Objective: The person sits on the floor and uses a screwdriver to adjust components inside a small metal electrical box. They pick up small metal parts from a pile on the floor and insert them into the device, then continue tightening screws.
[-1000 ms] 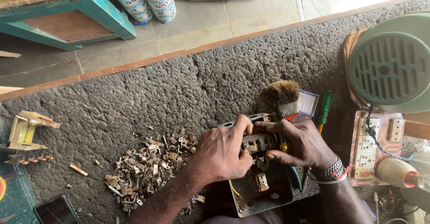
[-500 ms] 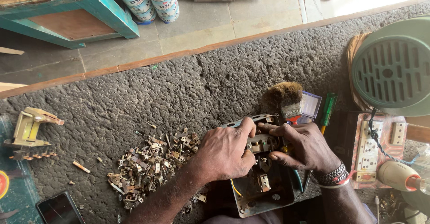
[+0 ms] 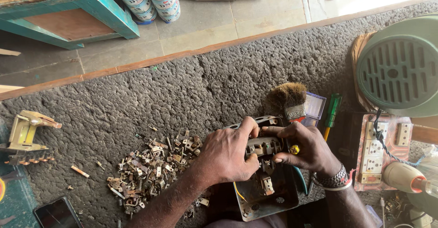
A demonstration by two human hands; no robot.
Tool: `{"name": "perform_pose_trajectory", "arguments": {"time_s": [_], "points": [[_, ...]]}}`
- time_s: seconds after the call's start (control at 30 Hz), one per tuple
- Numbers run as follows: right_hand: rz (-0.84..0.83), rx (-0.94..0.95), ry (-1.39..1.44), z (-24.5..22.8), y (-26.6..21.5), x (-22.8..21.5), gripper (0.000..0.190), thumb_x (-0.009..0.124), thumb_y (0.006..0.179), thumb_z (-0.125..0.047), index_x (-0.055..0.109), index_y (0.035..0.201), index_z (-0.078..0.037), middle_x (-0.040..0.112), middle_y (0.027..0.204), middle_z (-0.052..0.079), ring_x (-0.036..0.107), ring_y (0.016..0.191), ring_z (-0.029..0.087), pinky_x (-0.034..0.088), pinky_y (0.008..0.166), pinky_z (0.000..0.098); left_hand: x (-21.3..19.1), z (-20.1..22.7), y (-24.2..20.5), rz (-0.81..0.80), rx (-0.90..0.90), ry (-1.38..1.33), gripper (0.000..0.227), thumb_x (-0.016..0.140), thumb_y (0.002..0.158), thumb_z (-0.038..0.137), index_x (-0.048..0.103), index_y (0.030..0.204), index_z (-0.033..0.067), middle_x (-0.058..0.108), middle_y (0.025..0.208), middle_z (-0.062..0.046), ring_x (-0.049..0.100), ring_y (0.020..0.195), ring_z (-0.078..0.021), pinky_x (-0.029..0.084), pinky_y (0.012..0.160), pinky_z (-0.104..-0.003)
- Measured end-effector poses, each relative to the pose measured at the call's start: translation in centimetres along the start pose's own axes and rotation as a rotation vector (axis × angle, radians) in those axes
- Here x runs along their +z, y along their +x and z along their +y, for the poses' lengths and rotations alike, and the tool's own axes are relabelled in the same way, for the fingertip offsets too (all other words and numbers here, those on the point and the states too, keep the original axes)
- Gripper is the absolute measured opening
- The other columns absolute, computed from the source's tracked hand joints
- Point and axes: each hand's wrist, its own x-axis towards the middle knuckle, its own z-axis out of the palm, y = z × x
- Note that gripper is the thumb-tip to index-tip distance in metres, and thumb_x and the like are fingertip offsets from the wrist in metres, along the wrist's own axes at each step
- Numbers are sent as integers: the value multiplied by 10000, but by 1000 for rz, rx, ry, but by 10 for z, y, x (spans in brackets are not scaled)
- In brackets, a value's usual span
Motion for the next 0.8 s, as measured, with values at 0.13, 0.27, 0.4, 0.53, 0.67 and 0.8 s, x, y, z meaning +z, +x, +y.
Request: {"name": "perform_pose_trajectory", "arguments": {"time_s": [0.13, 0.27, 0.4, 0.53, 0.67, 0.8], "points": [[1, 135, 118, 10, -5, 1, 537, 887, 727, -344, 538, 999, -40, 776, 1109, 149, 804, 935, 221, 691, 747, 346, 4, -2, 0, 22, 55, -12, 371, 634, 821, 151, 441, 1126, 63, 580, 673, -36, 518, 430, -142, 506, 377, -352], [37, 98, 158, 14, -6, 4, 566, 898, 725, -335, 549, 1046, -28, 734, 1048, 122, 775, 983, 201, 689, 763, 332, 4, -6, 2, -33, 30, 7, 373, 622, 810, 148, 447, 1128, 66, 558, 630, -25, 471, 412, -116, 465, 369, -328], [240, 7, 299, -1, -11, 6, 542, 854, 821, -288, 548, 1175, -14, 699, 1138, 114, 734, 1079, 202, 656, 892, 346, -4, -6, 6, -93, 5, -35, 366, 622, 825, 152, 448, 1136, 67, 512, 608, 16, 414, 397, -104, 426, 360, -313], [555, 465, 325, -22, -27, 10, 372, 791, 905, -119, 622, 1213, 0, 676, 1012, 115, 574, 729, 164, 513, 615, 297, -11, -4, 7, -155, -25, -86, 392, 630, 830, 153, 448, 1171, 83, 491, 571, 27, 408, 392, -88, 382, 368, -309], [307, 358, -7, -31, -23, 18, 260, 730, 862, -94, 649, 1099, -27, 675, 991, 68, 656, 871, 149, 599, 744, 304, -18, -2, 10, -226, -60, -139, 395, 612, 822, 119, 449, 1181, 95, 472, 610, 20, 422, 440, -99, 374, 417, -334], [319, 350, -181, -41, -17, 28, 222, 676, 880, -95, 674, 1094, -34, 679, 975, 53, 642, 799, 115, 549, 701, 311, -26, 3, 15, -254, -138, -252, 384, 594, 810, 103, 436, 1158, 70, 503, 645, -3, 464, 486, -143, 412, 500, -379]]}}
